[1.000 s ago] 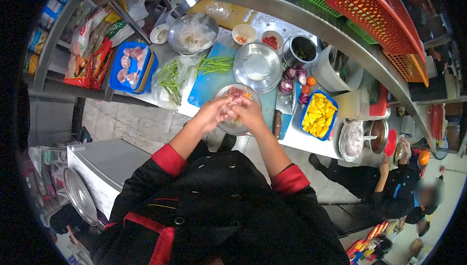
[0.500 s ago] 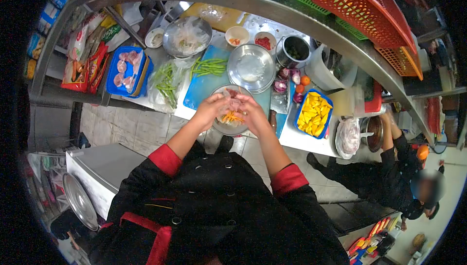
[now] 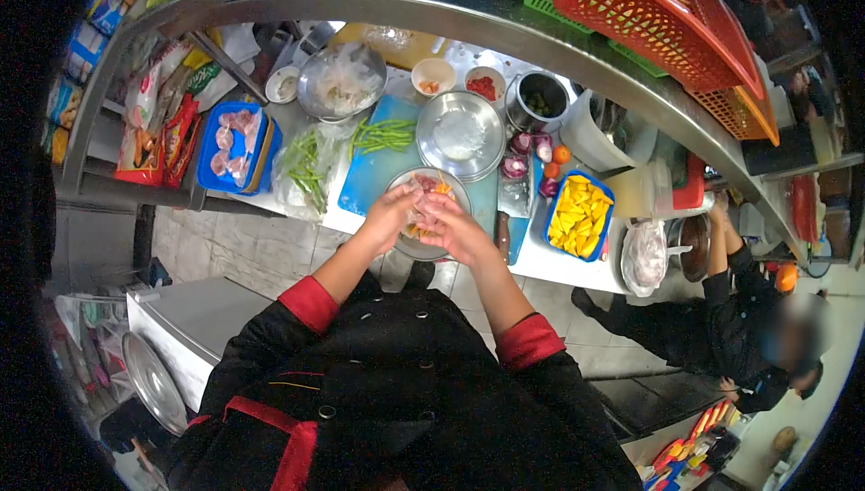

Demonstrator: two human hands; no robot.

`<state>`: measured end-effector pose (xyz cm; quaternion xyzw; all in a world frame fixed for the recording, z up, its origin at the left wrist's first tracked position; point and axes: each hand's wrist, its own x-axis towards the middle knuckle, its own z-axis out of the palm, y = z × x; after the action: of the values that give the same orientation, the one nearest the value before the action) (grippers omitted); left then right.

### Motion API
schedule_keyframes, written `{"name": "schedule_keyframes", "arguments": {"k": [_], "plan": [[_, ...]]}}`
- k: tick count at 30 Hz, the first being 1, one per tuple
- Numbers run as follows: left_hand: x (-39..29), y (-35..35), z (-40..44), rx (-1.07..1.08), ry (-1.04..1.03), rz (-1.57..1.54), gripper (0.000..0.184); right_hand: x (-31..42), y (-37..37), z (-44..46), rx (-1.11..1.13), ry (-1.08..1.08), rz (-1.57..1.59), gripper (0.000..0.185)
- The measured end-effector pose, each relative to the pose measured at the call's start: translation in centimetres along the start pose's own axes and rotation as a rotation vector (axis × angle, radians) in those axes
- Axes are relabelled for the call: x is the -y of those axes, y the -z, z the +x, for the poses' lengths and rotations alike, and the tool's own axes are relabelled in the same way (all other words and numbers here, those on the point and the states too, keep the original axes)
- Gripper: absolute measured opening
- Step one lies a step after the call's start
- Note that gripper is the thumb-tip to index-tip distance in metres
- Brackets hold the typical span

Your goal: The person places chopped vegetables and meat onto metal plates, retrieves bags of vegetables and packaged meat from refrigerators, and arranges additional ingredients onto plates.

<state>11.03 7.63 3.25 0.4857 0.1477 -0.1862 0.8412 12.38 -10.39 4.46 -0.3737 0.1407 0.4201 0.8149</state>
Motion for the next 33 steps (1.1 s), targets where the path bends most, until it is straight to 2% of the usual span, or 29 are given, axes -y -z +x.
{"name": "schedule_keyframes", "arguments": {"k": [4,5,6,9,13,14,15,17,18,19,21,22,23,24,25,26,27,29,30,32,33], "plan": [[-0.9,-0.5,-0.1,-0.063,0.106,-0.374,0.019,-1.6,2.9,2.3,-0.011,0.101,-0.09,0.045],[-1.4,-0.6,-0.4,-0.112,0.17,-0.525,0.019,-2.0,3.5,2.3,0.091,0.14,0.039,0.045],[-1.6,-0.5,-0.3,-0.111,0.175,-0.523,0.019,-2.2,3.1,1.9,0.193,0.179,0.17,0.044],[-2.2,0.0,0.2,-0.018,0.2,-0.539,0.028,-2.6,1.5,0.7,0.162,0.245,0.299,0.042],[-5.0,3.0,1.5,-0.039,0.079,-0.436,0.022,-1.5,-0.2,0.1,0.205,0.246,0.22,0.037],[-6.5,4.5,2.1,-0.022,0.01,-0.397,0.019,-1.0,-0.4,0.2,0.017,0.25,0.085,0.035],[-8.2,6.5,3.4,0.01,-0.105,-0.351,0.014,-0.7,-0.6,0.3,-0.169,0.249,-0.052,0.033],[-13.2,7.8,5.8,-0.243,-0.44,0.162,0.016,-1.2,0.4,1.2,-0.365,0.311,-0.537,0.022],[-15.4,8.7,6.9,-0.31,-0.615,0.382,0.019,-2.2,1.8,2.2,-0.4,0.463,-0.814,0.022],[-17.5,9.8,7.9,-0.388,-0.78,0.61,0.023,-2.8,1.4,2.9,-0.444,0.582,-0.928,0.022],[-21.3,12.1,9.1,-0.363,-0.562,0.921,0.034,-2.2,-3.9,2.8,-0.532,0.65,-1.275,0.021],[-21.3,13.9,10.4,-0.386,-0.622,1.199,0.035,-2.5,-4.3,3.5,-0.495,0.64,-1.291,0.021],[-21.0,16.0,11.2,-0.393,-0.665,1.479,0.035,-2.7,-4.3,3.9,-0.475,0.758,-1.503,0.021],[-21.5,17.8,10.4,-0.415,-0.651,1.471,0.035,-2.9,-4.7,4.6,-0.454,0.882,-1.711,0.021],[-22.3,18.8,9.1,-0.5,-0.768,1.457,0.035,-2.9,-6.3,5.1,-0.437,0.875,-1.718,0.021],[-23.0,19.3,7.9,-0.572,-0.886,1.44,0.034,-2.9,-7.8,4.7,-0.551,0.85,-1.748,0.021],[-24.5,20.4,5.3,-0.585,-0.902,1.293,0.033,-2.8,-9.4,4.2,-0.672,0.822,-1.777,0.022],[-26.3,25.7,0.5,-0.743,-0.953,1.178,0.034,-2.7,-12.7,4.5,-0.675,0.82,-1.748,0.023],[-28.1,27.7,-3.2,-0.825,-0.846,1.261,0.034,-2.7,-14.4,5.1,-0.675,0.835,-1.714,0.023],[-27.4,32.5,-7.3,-1.027,-0.682,1.431,0.033,-3.8,-17.1,7.1,-0.676,0.839,-1.668,0.024],[-26.6,35.0,-8.3,-0.927,-0.491,1.47,0.029,-4.4,-18.0,8.7,-0.565,0.81,-1.62,0.025]]}}
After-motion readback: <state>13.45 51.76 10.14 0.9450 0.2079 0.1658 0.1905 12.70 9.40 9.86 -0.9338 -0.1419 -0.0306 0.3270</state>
